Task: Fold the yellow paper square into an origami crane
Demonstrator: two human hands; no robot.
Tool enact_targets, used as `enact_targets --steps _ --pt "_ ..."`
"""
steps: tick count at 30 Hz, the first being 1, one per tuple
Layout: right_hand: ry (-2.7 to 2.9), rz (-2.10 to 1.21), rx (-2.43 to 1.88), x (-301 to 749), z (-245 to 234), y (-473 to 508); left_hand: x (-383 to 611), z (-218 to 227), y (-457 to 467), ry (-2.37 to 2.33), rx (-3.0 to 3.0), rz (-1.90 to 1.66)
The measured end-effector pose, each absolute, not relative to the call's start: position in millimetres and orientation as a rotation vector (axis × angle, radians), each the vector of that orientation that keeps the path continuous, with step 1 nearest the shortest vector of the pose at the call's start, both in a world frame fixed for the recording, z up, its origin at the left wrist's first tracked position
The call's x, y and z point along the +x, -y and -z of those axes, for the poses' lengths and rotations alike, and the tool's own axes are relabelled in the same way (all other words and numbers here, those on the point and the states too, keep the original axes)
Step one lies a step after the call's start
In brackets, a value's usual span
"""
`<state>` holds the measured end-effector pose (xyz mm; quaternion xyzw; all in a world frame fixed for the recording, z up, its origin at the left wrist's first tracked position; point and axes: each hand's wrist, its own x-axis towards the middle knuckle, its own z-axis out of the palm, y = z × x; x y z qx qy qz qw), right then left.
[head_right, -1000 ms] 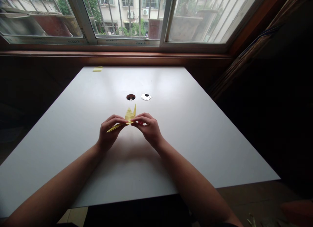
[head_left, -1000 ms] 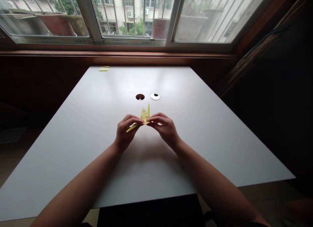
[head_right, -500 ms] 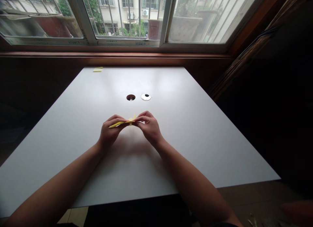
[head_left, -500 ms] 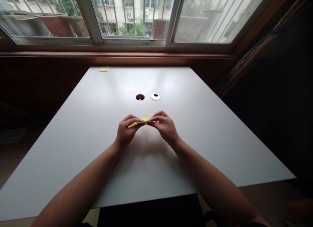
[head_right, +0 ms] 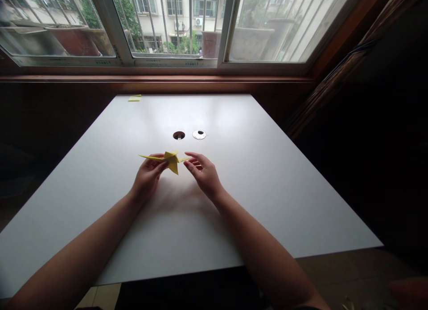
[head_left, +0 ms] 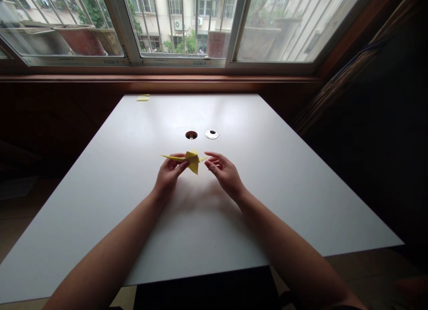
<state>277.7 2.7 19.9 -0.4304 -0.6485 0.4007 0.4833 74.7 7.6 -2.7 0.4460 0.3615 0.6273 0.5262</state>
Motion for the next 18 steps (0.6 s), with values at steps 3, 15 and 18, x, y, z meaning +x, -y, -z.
enact_targets --steps 3,15,18 --pt "1.603 -0.912 -1.04 279.0 -17.4 -4.2 73.8 0.3 -7.1 -0.836 0.994 -1.45" --pt "1.445 -1.167 -0.932 276.4 -16.6 -4.3 72.1 1.8 -2.4 -0.843 1.19 -1.323" --pt "1.405 -1.238 -0.855 274.3 -17.0 -5.2 71.9 1.5 -3.2 -0.892 1.247 -1.348"
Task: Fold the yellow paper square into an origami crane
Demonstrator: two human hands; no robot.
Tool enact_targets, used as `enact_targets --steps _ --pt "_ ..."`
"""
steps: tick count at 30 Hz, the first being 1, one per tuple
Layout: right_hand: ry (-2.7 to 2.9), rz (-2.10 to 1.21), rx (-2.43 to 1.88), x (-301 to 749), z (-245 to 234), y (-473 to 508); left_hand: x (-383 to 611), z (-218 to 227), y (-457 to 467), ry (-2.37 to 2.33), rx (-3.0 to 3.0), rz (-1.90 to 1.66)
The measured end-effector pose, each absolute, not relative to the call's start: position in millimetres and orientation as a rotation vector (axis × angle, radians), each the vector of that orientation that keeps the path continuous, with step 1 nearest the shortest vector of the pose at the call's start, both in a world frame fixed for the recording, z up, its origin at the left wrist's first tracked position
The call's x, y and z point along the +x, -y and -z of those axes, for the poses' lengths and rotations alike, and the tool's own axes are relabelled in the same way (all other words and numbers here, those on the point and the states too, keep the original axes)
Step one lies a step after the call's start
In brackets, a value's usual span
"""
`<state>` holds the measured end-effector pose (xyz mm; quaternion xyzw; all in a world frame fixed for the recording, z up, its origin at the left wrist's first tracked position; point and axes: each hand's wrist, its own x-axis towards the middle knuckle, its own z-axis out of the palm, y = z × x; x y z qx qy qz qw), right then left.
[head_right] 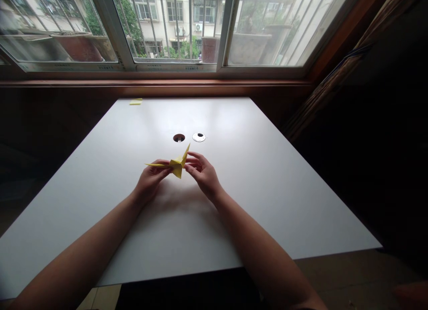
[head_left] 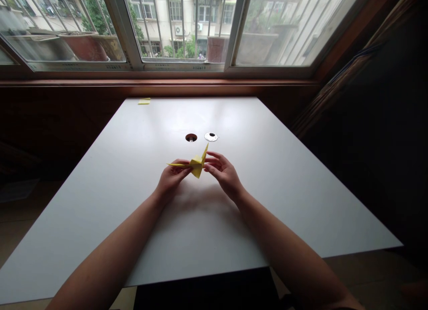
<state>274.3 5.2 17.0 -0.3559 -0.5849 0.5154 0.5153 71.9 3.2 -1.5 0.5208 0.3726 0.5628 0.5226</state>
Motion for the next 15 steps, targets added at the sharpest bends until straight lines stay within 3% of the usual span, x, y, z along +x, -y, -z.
enact_targets --steps 15 --pt "1.32 -1.252 -0.889 266.6 -11.0 -6.9 75.1 -2.3 2.3 -0.876 1.35 -1.362"
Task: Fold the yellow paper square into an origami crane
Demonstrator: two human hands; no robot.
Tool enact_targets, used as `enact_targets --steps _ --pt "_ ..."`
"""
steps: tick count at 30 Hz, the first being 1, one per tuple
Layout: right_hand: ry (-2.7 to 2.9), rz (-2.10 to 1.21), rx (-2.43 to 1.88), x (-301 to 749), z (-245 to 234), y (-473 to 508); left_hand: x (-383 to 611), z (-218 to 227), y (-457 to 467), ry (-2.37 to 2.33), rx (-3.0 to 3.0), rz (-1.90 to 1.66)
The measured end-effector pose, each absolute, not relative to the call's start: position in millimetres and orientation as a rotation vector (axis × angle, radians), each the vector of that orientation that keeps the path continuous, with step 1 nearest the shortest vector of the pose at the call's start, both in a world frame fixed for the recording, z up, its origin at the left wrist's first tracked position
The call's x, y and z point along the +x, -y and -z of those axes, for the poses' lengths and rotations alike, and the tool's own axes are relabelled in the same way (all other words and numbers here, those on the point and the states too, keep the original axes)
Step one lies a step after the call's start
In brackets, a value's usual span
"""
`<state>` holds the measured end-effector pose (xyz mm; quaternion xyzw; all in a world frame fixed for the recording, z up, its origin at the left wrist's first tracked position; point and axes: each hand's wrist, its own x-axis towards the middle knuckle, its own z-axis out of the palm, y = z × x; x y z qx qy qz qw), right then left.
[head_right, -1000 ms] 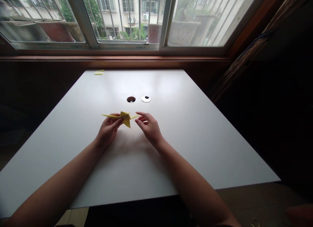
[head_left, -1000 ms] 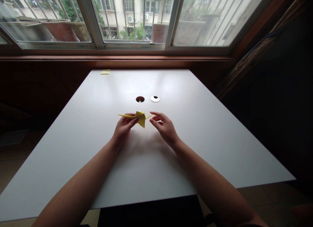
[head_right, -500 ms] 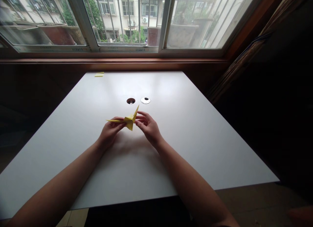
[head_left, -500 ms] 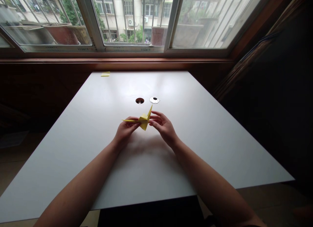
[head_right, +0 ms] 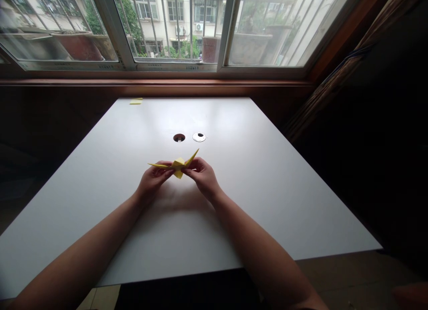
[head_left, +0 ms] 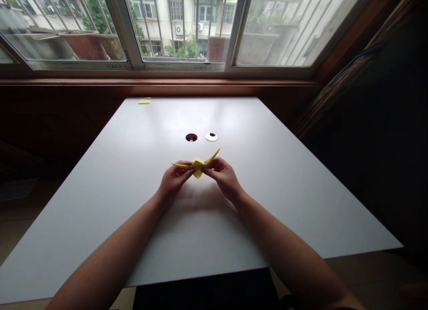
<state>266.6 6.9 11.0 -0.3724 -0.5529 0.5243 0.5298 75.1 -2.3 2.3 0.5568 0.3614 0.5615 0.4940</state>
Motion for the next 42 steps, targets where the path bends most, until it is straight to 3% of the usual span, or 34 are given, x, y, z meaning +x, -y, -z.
enact_targets --steps 23,33,42 --pt "1.449 -1.141 -0.997 272.3 -10.0 -8.5 70.7 -1.0 -1.7 -0.93 1.316 -1.225" --pt "1.357 -1.203 -1.021 273.0 -6.8 -11.8 70.0 -1.4 -5.2 -0.953 1.193 -1.502" --pt "1.272 -1.283 -0.987 272.2 -7.7 -11.2 73.6 -5.2 -2.9 -0.888 1.052 -1.512"
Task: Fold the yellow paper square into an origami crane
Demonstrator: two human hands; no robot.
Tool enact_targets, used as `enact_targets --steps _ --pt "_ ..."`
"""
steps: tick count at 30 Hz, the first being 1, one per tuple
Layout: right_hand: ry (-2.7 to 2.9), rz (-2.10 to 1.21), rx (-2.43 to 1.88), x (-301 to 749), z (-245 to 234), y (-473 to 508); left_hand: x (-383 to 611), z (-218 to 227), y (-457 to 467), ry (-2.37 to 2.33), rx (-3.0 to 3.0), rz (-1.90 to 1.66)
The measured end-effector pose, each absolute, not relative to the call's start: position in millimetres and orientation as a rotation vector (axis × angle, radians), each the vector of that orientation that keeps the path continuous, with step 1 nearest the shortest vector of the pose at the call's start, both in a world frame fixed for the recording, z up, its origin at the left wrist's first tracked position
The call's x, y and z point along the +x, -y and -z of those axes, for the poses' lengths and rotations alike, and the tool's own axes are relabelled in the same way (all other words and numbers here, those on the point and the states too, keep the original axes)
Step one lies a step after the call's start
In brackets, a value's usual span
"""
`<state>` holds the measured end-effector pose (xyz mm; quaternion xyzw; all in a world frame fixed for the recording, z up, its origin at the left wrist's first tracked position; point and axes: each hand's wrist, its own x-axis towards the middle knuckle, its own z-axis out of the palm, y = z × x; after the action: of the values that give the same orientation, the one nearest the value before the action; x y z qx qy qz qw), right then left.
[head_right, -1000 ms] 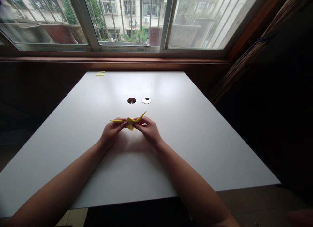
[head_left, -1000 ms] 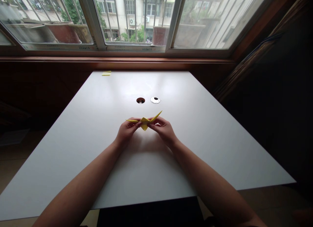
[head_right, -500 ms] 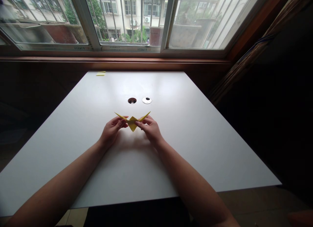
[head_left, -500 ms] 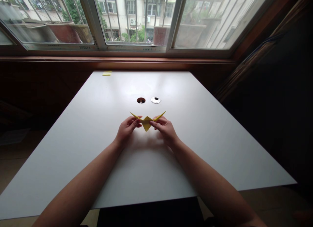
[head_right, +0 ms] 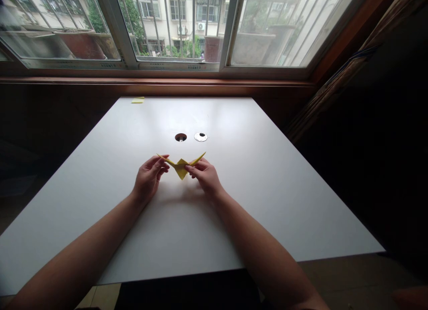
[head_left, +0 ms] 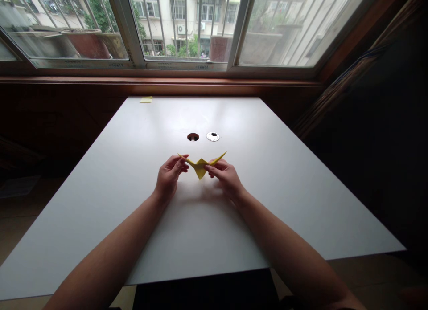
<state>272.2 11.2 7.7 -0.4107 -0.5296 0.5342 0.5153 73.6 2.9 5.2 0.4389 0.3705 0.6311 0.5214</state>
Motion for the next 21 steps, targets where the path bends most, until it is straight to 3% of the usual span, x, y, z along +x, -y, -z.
enact_targets --steps 8,21 --pt "1.226 -1.377 -0.927 269.3 -11.0 -10.0 77.3 -4.1 1.2 -0.933 1.311 -1.276" --pt "1.276 -1.341 -0.86 268.7 -10.7 -8.1 78.5 -5.8 4.2 -0.919 1.29 -1.37"
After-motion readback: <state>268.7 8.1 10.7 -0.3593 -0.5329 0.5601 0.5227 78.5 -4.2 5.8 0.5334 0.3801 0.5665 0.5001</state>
